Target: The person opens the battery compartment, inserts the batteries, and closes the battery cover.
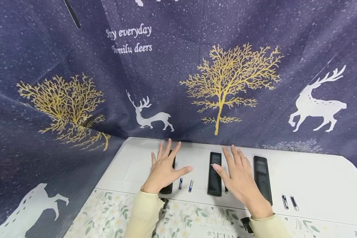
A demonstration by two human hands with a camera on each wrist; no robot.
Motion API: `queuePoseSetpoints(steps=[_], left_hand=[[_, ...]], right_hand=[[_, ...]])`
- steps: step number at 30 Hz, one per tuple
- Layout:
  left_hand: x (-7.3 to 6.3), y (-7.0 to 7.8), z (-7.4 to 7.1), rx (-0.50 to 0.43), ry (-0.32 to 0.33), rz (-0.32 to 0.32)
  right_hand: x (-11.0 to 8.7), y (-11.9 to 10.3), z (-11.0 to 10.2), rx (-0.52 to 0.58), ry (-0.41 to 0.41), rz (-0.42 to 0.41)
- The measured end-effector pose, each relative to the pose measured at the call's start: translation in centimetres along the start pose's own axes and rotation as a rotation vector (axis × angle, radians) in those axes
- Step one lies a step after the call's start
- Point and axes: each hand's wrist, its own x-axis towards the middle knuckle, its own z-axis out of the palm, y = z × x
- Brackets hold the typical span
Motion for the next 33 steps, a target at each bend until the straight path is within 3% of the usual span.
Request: queuePoseSetpoints(steps=[13, 26, 33], left_hand=[[-0.2, -1.3, -0.9, -0.078, -0.065, -0.059], [-0.6, -3.6, -1.0, -0.194, -0.067, -0.063], [-0.3, -4.3, -0.8, -0.277, -0.088, -0.1]], right_hand=[[0.5, -0.8, 1.6, 0.04, -0.012, -0.02], [0.7, -1.7, 2.8, 0.089, -0.002, -0.033], [1.2, -2.1, 3.2, 0.126, -0.011, -0.021]])
